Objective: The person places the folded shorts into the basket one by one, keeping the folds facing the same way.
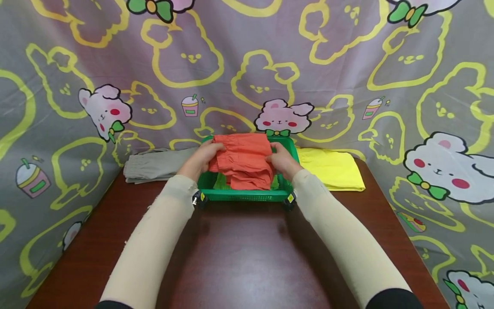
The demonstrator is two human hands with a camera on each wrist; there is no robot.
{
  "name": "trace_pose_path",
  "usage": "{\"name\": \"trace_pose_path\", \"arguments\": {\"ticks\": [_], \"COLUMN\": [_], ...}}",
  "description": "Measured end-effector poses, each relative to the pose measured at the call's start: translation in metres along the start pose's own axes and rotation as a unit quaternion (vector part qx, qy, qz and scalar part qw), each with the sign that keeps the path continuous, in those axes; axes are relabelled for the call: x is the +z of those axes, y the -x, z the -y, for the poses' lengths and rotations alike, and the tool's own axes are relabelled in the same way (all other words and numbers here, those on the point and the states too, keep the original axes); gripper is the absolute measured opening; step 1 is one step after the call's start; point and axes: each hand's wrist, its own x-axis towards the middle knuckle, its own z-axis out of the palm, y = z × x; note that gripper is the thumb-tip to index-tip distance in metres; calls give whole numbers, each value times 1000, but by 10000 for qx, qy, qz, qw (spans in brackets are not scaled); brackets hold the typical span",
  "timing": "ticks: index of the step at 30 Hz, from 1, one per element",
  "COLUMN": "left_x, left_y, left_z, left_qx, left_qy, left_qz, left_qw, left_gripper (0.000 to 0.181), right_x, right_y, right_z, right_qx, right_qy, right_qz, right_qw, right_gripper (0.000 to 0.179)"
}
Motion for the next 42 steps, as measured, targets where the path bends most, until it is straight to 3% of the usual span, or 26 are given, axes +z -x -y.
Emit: {"name": "trace_pose_path", "arguments": {"ticks": [6,15,29,42], "left_x": [0,4,4,1], "left_y": [-4,-8,-16,-14], "left_z": [5,12,25,33], "left_qx": [51,14,-180,-341], "left_qy": [-195,-507,-936,-1211], "left_qz": [-49,-107,214,491], "left_qw": [9998,9987,9952,9908], "left_gripper": [72,74,85,93], "right_x": [1,1,-3,-3], "right_y": [-2,-6,-10,-13], "right_z": [-2,-7,-18,-29], "right_qx": [30,240,585,578], "right_qy": [76,186,347,581], "right_qz": [1,-63,159,112], "right_qw": [10000,9995,9976,9966], "right_gripper": [55,62,69,72]}}
